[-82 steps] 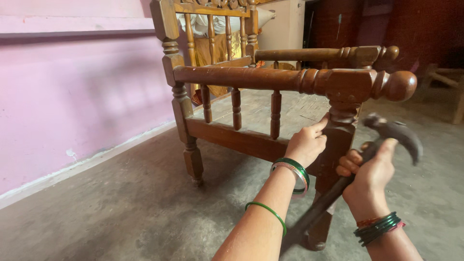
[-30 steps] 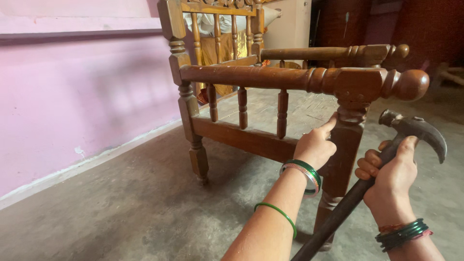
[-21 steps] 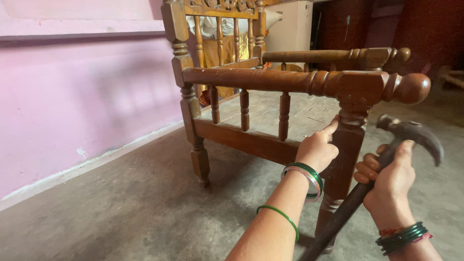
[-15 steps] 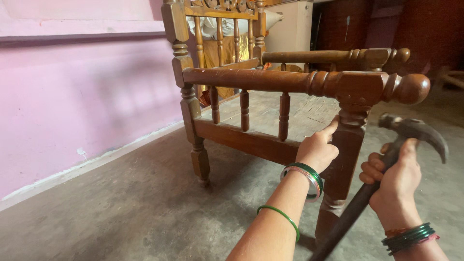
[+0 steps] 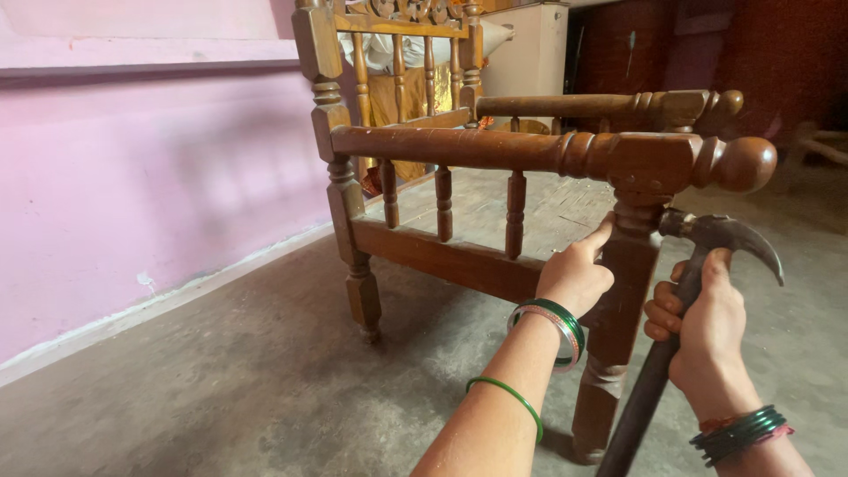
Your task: The person uses a hammer to strike and pry at joints and the seat of a wooden chair, attempting to loosen or remove parts. The person repeatedly taps the armrests, legs, and seat edges while holding the chair steady with the other hand.
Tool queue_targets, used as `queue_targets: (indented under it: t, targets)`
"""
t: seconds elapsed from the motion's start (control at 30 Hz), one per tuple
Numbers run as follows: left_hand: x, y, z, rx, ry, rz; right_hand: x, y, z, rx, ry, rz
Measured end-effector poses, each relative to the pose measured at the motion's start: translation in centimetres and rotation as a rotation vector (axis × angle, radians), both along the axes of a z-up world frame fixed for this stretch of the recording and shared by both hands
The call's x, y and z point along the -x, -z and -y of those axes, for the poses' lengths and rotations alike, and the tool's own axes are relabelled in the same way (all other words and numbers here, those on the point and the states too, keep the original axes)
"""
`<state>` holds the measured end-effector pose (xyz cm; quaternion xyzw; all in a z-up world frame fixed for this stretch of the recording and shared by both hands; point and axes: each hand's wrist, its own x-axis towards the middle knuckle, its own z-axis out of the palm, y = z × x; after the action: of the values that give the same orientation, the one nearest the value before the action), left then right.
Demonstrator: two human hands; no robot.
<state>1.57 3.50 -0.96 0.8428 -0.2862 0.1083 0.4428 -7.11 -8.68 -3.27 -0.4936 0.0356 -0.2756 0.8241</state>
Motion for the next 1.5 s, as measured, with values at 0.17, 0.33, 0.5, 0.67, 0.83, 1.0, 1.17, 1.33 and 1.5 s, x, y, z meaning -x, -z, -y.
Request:
queue_targets:
  t: [0.17, 0.33, 0.5, 0.67, 0.83, 1.0, 1.17, 1.33, 1.5]
  targets:
    - [2.1, -2.2, -0.9, -0.116, -0.069, 0.129, 1.3, -0.8, -0.8, 0.086, 0.17, 0.172]
    - [3.5, -5.6, -0.4, 0.051, -0.256, 0.394, 1.7, -2.1, -0.4, 0.371, 0.333, 0.386]
    - [2.0, -8.0, -0.7, 0.109, -0.555, 0.889, -0.1, -1.9, 0.9, 0.571, 0.505, 0.255]
    - [0.6, -8.4, -1.7, -0.191, -0.309, 0.467, -1.6, -2.2, 1.6, 1.114, 1.003, 0.395]
    - [-0.4, -8.8, -2.8, -0.537, -0.249, 0.39, -2.1, -4.8, 2.5, 1.355, 1.184, 0.287]
    - [-1.2, -9.1, -3.2, -0.54, -0.252, 0.392, -2.2, -7.0, 3.3, 1.558, 1.167, -0.002]
    - [-2.5, -9.9, -2.1, -0.36, -0.332, 0.277, -2.7, -7.6, 3.4, 1.624, 1.072, -0.25]
    - [-4.4, -11.0, -3.5, -0.199, -0.391, 0.043, -3.6, -6.7, 3.8, 1.563, 1.051, -0.114]
    - [-6.0, -11.2, -3.9, -0.068, -0.401, -0.057, -4.8, -5.7, 4.3, 1.508, 1.031, -0.017]
